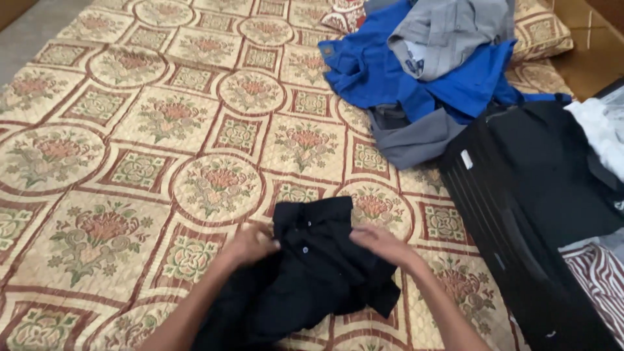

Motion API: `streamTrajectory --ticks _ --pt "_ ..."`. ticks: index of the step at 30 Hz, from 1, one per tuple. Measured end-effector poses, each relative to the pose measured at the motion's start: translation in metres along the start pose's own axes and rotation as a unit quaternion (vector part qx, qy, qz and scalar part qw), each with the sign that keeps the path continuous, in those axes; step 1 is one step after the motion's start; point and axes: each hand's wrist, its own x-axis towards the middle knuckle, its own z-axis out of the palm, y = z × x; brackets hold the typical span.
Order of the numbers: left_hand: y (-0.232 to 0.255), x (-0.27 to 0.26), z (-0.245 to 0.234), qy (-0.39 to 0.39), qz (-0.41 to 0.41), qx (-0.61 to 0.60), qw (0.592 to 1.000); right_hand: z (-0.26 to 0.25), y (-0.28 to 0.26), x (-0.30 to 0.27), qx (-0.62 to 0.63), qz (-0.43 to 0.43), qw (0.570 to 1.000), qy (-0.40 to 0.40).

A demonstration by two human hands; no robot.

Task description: Fold shirts and other clothing items and place them into a suitcase.

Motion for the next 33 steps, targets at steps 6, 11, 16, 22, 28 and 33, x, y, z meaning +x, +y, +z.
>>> streamTrajectory --ticks 6,11,16,22,28,33 --pt "0.044 0.013 -0.046 -0.186 -0.167 -0.109 0.962 -0.007 0.019 0.023 -0.127 -0.092 0.986 0.053" --pt "0.065 0.052 -0.101 0.012 -0.102 -0.288 0.952 -0.047 0.002 0.029 -0.062 -0.081 0.987 0.121" --pt "0.074 0.066 -0.082 0.276 0.293 -0.151 0.903 -0.039 -0.009 0.037 -0.062 -0.156 0.958 0.234" --pt "0.055 0.016 -0.031 0.000 0.046 -0.099 0.994 -0.030 0.022 0.032 -0.095 -0.141 0.971 0.168" --pt "0.069 -0.029 -0.025 -0.035 0.080 0.018 0.996 -0.031 -0.002 0.010 0.120 0.048 0.984 0.124" --pt "0.067 -0.027 -0.029 -0.261 -0.018 -0.253 0.931 -0.007 -0.072 -0.002 0.275 0.013 0.961 -0.001"
